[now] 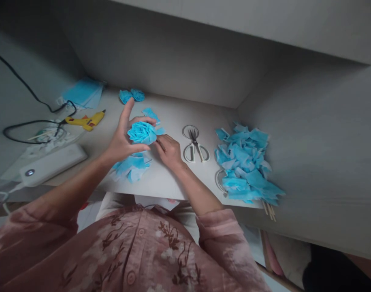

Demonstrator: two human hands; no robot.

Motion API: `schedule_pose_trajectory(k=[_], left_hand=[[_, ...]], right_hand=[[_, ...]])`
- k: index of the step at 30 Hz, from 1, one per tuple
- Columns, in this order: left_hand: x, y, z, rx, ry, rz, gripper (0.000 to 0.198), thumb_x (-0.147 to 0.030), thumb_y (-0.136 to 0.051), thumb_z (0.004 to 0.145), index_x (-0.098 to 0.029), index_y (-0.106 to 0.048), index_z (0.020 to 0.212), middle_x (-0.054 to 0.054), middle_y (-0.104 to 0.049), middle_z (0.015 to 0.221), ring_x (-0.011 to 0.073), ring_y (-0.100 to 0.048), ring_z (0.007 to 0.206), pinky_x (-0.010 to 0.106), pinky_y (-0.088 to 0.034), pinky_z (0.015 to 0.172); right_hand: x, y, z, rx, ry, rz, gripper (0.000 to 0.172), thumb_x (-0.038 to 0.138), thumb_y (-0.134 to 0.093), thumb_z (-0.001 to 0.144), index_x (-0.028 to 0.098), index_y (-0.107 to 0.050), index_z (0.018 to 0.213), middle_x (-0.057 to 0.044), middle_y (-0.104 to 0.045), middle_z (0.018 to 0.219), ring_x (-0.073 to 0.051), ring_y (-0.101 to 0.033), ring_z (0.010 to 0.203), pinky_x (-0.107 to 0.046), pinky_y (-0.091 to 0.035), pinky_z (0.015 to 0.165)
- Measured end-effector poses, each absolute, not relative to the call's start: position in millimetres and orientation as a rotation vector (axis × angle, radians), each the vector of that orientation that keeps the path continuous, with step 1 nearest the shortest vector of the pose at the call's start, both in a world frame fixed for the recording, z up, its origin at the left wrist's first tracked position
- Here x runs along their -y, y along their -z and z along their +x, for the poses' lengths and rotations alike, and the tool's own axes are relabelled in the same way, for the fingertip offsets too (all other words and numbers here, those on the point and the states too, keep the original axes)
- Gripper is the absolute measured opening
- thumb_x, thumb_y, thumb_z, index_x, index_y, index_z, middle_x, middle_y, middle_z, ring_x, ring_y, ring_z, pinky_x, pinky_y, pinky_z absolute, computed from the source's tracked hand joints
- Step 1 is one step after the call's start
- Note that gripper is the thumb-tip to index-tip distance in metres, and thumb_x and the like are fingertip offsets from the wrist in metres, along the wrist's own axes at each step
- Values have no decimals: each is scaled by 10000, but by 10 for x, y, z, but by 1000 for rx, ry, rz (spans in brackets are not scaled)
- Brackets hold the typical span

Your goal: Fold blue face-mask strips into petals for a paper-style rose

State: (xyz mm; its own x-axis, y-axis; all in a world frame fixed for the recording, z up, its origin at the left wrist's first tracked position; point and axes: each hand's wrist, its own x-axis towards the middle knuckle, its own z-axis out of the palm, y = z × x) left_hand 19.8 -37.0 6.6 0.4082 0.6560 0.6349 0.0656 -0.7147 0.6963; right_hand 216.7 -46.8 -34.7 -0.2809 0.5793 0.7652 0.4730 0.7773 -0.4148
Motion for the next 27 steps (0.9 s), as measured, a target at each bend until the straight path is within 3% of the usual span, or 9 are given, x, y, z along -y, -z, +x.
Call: schedule_pose_trajectory(k=[6,12,17,23,25,27], left_hand=[[304,-21,139,-531,-1301,2120,1405,-788,-835,680,-445,88,1683,147,-490,1604,381,-586,1379,573,-552,1077],[365,-97,180,-556,-1261,2082,1285,-704,-825,772,-433,34,1687,135,-570,1520,373,-635,1311,579,-565,1049],[398,-81,259,-634,-1270,2093,1213,-697,-817,783,-436,-47,1683,107,-646,1398,388,-670,1237,638,-538,1058],[328,-6,81,-586,-1268,2136,1392,-787,-843,668,-425,29,1690,146,-538,1561,402,-563,1408,606,-481,1134],[197,-25,-153,-617,-1305,2158,1329,-822,-784,711,-417,18,1691,136,-560,1553,373,-579,1396,589,-468,1147],[-8,-70,-461,-774,-1350,2132,1143,-826,-671,819,-416,-56,1692,101,-588,1544,329,-597,1373,559,-477,1126]], right_hand=[[488,318,2167,1941,-147,-769,307,363,-460,1090,214,-670,924,-47,-743,842,-177,-680,772,-297,-519,727],[475,347,2153,1962,-176,-734,333,398,-444,1096,210,-680,954,-56,-753,860,-178,-686,782,-292,-510,717],[446,390,2170,1985,-214,-716,436,480,-380,1098,214,-627,856,-53,-687,765,-194,-643,728,-305,-484,688],[427,398,2198,1923,-334,-919,401,481,-441,1054,219,-634,820,-34,-678,741,-184,-623,700,-301,-492,695],[414,377,2211,1843,-398,-998,399,513,-465,1029,221,-644,824,-36,-705,743,-187,-644,705,-301,-503,698],[399,354,2223,1746,-503,-1032,369,523,-502,1009,216,-675,904,-50,-769,826,-190,-693,759,-304,-531,744]])
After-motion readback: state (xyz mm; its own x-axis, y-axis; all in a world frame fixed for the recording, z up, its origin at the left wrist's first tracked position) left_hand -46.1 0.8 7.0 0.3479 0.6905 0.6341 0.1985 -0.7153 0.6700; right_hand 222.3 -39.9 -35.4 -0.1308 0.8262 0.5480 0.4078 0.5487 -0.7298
